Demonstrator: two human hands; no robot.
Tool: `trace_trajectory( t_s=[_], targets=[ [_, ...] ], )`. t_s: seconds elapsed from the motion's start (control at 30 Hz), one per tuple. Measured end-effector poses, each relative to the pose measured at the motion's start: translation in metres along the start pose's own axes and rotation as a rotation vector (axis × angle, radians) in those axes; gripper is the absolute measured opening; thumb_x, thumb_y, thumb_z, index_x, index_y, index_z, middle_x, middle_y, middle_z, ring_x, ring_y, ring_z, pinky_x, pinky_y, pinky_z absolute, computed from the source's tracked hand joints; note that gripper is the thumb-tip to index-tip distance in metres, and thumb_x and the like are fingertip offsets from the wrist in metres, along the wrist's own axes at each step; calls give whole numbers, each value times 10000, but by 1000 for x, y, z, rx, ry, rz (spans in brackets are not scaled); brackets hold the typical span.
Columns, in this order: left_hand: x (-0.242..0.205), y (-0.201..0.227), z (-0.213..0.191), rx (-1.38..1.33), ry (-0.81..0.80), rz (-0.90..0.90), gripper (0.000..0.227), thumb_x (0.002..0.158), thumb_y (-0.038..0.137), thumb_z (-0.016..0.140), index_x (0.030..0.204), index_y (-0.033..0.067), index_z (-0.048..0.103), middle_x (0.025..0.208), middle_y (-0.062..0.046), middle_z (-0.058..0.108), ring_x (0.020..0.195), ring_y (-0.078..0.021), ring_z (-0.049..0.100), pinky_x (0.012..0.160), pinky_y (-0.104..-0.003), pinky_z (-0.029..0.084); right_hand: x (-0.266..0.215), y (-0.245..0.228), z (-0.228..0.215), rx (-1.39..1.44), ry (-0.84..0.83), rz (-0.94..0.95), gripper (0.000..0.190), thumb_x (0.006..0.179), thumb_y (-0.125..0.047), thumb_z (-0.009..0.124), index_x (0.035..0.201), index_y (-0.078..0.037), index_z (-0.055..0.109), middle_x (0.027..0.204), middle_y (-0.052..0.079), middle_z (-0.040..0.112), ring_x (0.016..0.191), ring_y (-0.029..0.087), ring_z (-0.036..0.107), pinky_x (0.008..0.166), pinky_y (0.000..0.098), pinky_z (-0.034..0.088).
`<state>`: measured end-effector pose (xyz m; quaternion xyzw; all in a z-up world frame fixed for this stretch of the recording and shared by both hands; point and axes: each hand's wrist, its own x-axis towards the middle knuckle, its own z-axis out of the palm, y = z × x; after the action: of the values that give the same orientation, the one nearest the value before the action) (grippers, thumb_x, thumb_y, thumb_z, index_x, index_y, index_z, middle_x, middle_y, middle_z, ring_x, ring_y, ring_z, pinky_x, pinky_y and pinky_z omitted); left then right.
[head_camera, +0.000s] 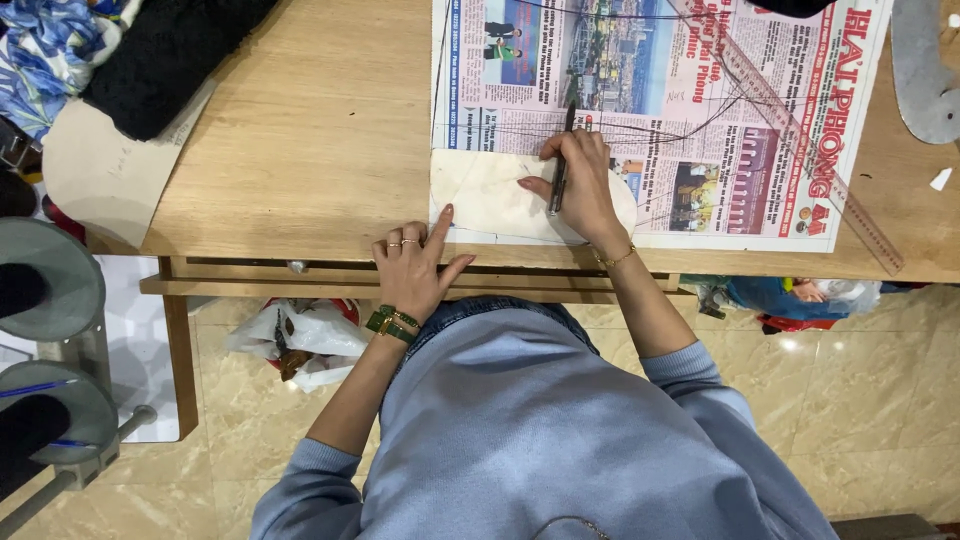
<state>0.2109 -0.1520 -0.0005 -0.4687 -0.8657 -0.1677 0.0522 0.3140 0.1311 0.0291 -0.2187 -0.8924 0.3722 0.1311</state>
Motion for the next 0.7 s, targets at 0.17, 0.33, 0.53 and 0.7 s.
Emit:
trace_trajectory(
  t_s=[0.17, 0.33, 0.53, 0.7],
  targets=[
    [0, 0, 0, 2, -8, 0, 740, 916, 747, 531, 1527, 331, 505, 1019, -9, 467, 958, -244, 491, 817, -419, 375, 1, 0, 0, -6, -6, 2, 476, 779, -367, 927, 1036, -154, 587, 983, 60, 518, 1032, 303, 486, 958, 439, 313],
    [-1, -1, 0, -4, -15, -4, 749, 916, 751, 527, 1532, 326, 500, 1024, -10, 469, 962, -246, 495, 822, -424, 375, 0, 1, 2, -7, -1, 4, 479, 772, -363, 932, 1032, -155, 588, 978, 57, 519, 1036, 300, 488, 955, 439, 312],
    [-1, -1, 2, -36, -27, -17, 747, 916, 747, 534, 1529, 321, 505, 1015, -10, 466, 962, -246, 501, 817, -425, 377, 1, 1, 2, 1, -1, -10, 475, 766, -342, 938, 1028, -152, 591, 971, 62, 514, 1019, 299, 481, 944, 433, 298],
    [-2, -1, 0, -37, -49, -23, 753, 910, 748, 541, 1532, 326, 502, 1025, -7, 478, 971, -249, 514, 823, -435, 388, 1, 2, 1, -3, -6, -13, 474, 769, -343, 936, 1035, -152, 594, 971, 59, 513, 1019, 294, 477, 940, 430, 299]
  ],
)
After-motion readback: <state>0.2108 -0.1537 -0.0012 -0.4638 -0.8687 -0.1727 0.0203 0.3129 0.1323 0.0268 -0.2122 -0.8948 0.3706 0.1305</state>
